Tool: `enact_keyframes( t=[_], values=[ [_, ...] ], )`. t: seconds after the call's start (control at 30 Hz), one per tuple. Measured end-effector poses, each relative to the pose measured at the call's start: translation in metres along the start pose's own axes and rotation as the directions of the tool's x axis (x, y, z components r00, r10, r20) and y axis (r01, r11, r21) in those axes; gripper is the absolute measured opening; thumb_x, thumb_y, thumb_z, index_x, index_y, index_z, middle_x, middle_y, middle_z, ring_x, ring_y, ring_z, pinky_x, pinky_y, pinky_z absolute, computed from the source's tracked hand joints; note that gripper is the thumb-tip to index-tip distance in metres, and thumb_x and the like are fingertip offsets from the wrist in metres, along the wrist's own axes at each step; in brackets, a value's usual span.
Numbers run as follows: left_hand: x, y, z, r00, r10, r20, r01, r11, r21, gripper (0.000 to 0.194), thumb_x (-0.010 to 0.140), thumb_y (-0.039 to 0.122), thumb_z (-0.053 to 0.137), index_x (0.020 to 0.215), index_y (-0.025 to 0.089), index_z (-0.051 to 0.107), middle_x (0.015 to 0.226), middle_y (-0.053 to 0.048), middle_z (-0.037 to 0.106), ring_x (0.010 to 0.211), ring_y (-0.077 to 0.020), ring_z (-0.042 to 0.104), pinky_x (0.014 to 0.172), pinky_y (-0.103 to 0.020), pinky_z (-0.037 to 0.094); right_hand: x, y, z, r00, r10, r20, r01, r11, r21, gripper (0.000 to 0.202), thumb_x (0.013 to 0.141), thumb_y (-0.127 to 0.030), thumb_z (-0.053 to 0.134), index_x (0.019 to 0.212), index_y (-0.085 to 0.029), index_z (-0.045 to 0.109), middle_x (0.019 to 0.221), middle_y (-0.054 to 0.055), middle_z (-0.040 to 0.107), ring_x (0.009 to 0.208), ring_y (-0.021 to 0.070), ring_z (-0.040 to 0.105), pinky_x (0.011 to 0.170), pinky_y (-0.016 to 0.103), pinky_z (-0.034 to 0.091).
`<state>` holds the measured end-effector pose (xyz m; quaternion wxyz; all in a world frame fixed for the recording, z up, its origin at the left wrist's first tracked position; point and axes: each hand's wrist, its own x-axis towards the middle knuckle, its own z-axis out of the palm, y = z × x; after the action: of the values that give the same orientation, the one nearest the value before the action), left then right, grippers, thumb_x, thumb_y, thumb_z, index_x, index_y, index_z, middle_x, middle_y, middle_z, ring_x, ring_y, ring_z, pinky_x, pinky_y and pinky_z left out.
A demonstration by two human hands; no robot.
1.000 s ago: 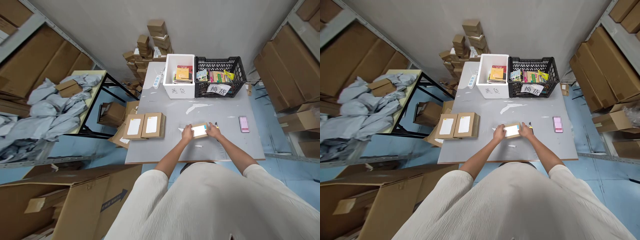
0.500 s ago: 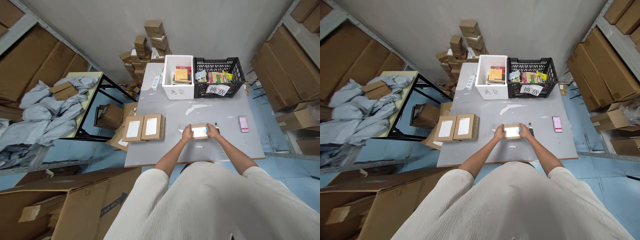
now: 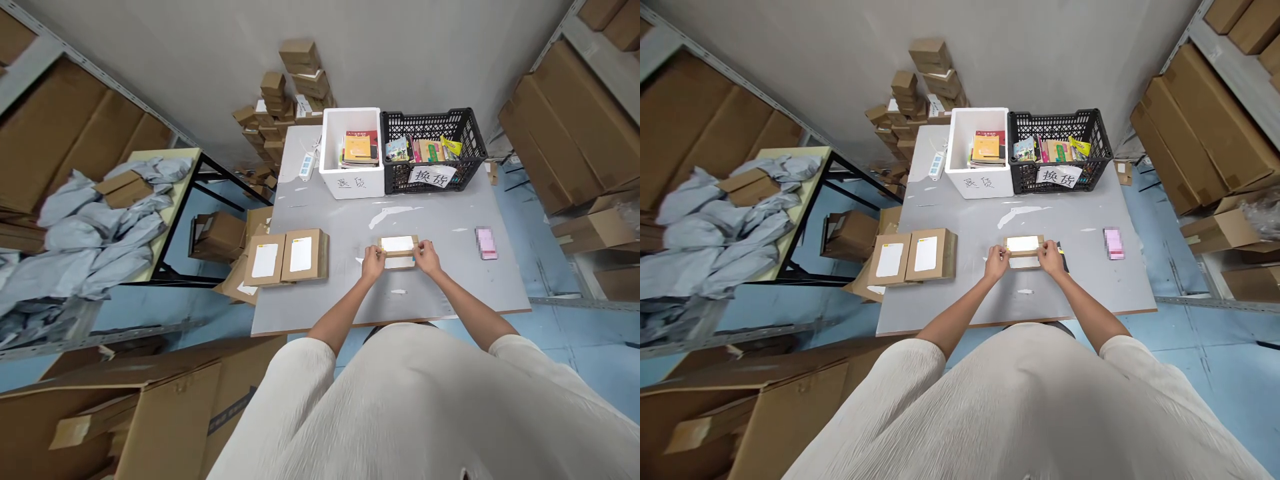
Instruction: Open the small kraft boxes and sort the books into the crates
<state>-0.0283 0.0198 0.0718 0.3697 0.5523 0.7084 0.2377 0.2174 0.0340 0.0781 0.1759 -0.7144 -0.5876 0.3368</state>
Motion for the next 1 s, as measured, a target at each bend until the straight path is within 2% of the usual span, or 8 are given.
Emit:
enact_keyframes(
  t=[0.1,0.23,0.37,0.5,0.63,0.8,1.0],
  values=[
    [-0.006,-0.006,0.003,0.999,-0.048,0.021,0.047,0.998,0.05,0.012,0.107,0.037,0.06,0.109,0.026,0.056,0.126,-0.008,0.064,0.103,-0.0224,0.068,0.092,-0.036,0.054,-0.003,0.004,0.0,0.997,0.07,0.037,-0.069,0.997,-0.037,0.053,0.1,-0.05,0.056,0.146,-0.024,0.05,0.126,0.012,0.071,0.11,0.0301,0.07,0.098,0.045,0.057],
    [-0.008,-0.012,0.006,0.996,-0.059,0.067,0.055,0.996,0.069,0.038,0.1,0.033,0.07,0.132,0.025,0.052,0.14,-0.012,0.063,0.109,-0.0233,0.069,0.096,-0.037,0.053,-0.003,0.01,0.004,0.993,0.076,0.087,-0.07,0.995,-0.072,0.075,0.094,-0.043,0.064,0.162,-0.024,0.042,0.149,0.016,0.063,0.127,0.0323,0.067,0.106,0.046,0.056],
    [-0.005,-0.013,0.005,0.991,-0.029,0.129,0.027,0.999,0.02,0.065,0.098,0.028,0.069,0.157,0.024,0.042,0.148,-0.015,0.063,0.124,-0.0272,0.067,0.106,-0.04,0.053,0.001,0.015,0.009,0.992,0.022,0.126,-0.019,1.0,-0.023,0.085,0.09,-0.035,0.065,0.17,-0.022,0.039,0.159,0.016,0.058,0.14,0.033,0.06,0.12,0.047,0.049],
    [-0.001,-0.014,0.002,0.985,0.013,0.173,-0.011,1.0,-0.01,0.088,0.095,0.025,0.07,0.172,0.025,0.029,0.159,-0.017,0.056,0.132,-0.0284,0.065,0.115,-0.041,0.051,0.004,0.021,0.011,0.991,-0.014,0.135,0.013,1.0,0.009,0.087,0.089,-0.031,0.064,0.172,-0.023,0.04,0.155,0.016,0.06,0.136,0.0333,0.063,0.123,0.051,0.047],
    [0.003,-0.019,0.0,0.973,0.039,0.228,-0.032,0.999,-0.035,0.09,0.089,0.021,0.071,0.171,0.025,0.036,0.163,-0.016,0.052,0.127,-0.026,0.068,0.114,-0.04,0.055,0.005,0.024,0.01,0.987,-0.016,0.162,0.013,1.0,0.023,0.088,0.089,-0.029,0.064,0.173,-0.02,0.04,0.159,0.018,0.056,0.13,0.0319,0.066,0.121,0.05,0.049],
    [0.005,-0.019,-0.003,0.968,0.026,0.25,-0.011,0.998,-0.058,0.092,0.084,0.015,0.071,0.17,0.023,0.039,0.161,-0.016,0.054,0.12,-0.0249,0.071,0.112,-0.04,0.057,0.007,0.022,0.007,0.982,-0.004,0.189,0.004,1.0,0.0,0.09,0.087,-0.027,0.065,0.172,-0.019,0.039,0.162,0.019,0.054,0.128,0.0314,0.067,0.12,0.049,0.05],
    [0.009,-0.006,-0.01,0.982,0.026,0.188,-0.015,0.998,-0.058,0.075,0.09,0.017,0.07,0.161,0.026,0.051,0.158,-0.011,0.058,0.116,-0.0239,0.072,0.11,-0.039,0.057,0.006,0.013,0.005,0.995,-0.035,0.096,0.032,0.999,0.029,0.079,0.084,-0.028,0.067,0.161,-0.023,0.049,0.155,0.015,0.061,0.12,0.0303,0.069,0.115,0.049,0.053]
  ],
)
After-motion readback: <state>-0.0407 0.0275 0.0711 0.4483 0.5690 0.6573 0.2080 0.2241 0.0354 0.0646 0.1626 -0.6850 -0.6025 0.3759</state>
